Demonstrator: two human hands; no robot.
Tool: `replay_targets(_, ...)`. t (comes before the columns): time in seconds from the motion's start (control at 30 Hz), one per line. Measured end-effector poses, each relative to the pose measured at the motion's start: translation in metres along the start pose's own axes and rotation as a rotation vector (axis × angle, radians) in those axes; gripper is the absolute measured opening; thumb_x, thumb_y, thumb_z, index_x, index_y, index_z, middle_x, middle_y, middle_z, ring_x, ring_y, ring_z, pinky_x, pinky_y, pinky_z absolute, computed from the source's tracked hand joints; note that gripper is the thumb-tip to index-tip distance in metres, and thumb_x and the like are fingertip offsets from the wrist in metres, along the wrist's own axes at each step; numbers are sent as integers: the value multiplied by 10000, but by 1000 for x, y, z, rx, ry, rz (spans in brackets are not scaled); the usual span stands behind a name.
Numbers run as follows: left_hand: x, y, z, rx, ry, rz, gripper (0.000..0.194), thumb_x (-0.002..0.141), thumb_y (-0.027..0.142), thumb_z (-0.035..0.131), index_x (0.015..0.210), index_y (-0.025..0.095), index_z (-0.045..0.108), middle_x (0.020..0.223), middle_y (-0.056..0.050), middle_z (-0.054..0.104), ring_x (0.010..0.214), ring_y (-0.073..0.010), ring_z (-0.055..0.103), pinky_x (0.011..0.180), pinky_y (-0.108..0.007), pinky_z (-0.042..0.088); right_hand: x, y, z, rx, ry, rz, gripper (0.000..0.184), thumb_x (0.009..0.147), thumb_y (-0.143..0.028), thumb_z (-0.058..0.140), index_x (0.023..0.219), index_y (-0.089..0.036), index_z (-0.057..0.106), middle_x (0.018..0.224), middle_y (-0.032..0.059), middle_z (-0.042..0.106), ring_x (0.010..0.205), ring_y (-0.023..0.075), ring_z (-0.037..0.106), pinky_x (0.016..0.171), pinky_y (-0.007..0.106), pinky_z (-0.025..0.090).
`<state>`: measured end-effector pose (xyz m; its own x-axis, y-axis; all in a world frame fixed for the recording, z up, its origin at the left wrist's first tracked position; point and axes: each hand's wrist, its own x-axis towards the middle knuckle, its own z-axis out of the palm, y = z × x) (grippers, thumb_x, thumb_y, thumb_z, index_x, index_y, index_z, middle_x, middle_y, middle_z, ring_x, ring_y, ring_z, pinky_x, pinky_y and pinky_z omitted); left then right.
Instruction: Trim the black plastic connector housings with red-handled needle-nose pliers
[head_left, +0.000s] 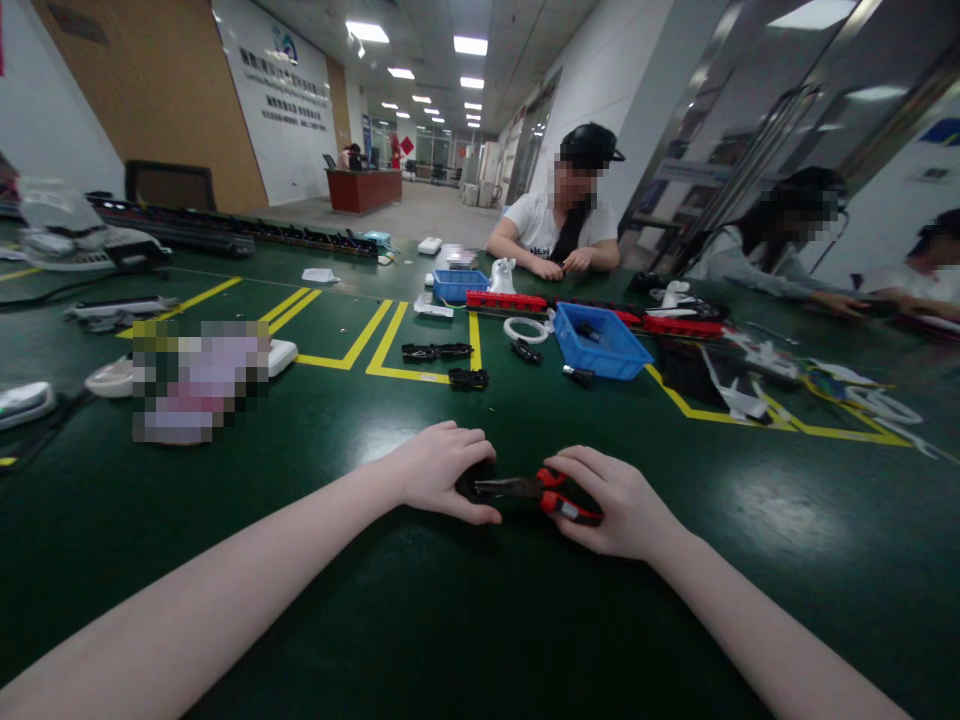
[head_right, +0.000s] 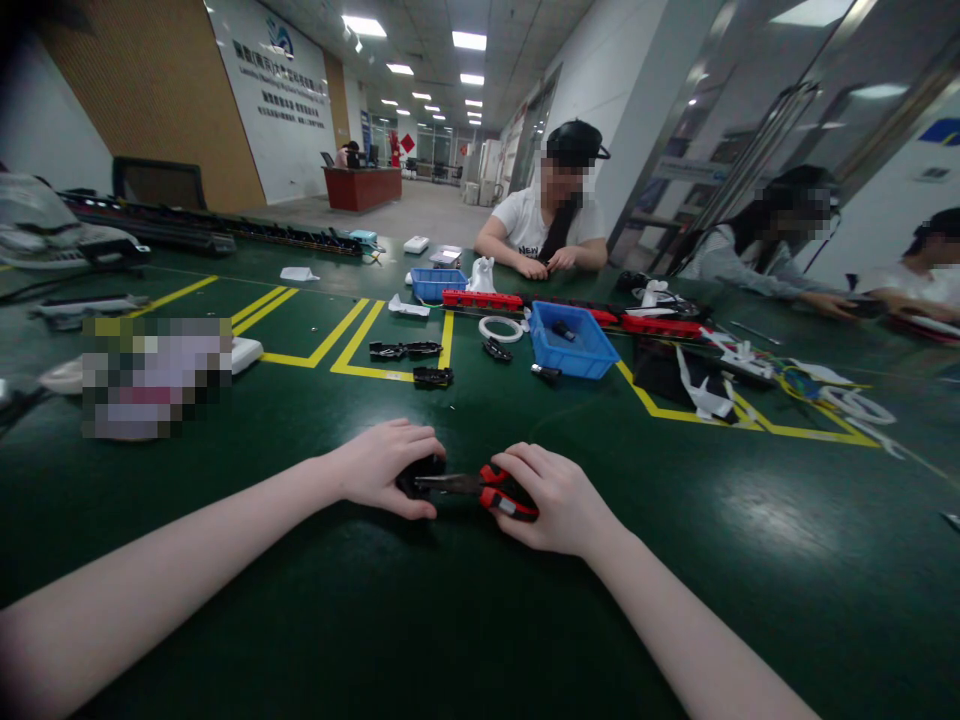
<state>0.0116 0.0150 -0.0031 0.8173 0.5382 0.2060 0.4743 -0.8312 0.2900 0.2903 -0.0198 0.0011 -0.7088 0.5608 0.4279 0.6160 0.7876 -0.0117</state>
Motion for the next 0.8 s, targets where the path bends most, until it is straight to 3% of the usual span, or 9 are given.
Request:
replay_targets(0.3, 0, 0, 1, -11, -3, -4, 565, 794, 688, 589, 1024, 172, 599, 965, -52, 629, 809, -201, 609, 755, -322, 416, 2, 1, -1, 19, -32, 7, 379, 790, -317, 607, 1142, -183, 571, 984, 98, 675, 810, 199, 653, 708, 331, 547)
replay_targets(0.5, -1, 1, 3, 36, 34, 24, 615, 771, 664, 634, 1130, 170, 561, 1018, -60, 587, 803, -193, 590, 764, -318, 448, 1, 1, -1, 25, -52, -1, 414, 780, -327, 619, 1158, -168, 562, 1025, 116, 669, 872, 219, 658, 742, 345, 549)
replay_targets(0.8, -2, 0, 5, 40, 106, 12, 650, 773, 627, 654, 1221, 177, 517, 1103, -80, 556, 844, -205, 583, 770, -329, 480, 3, -1, -1, 92, -99, 57, 361, 793, -317, 611, 1124, -181, 565, 982, 93, 664, 803, 189, 640, 696, 322, 530)
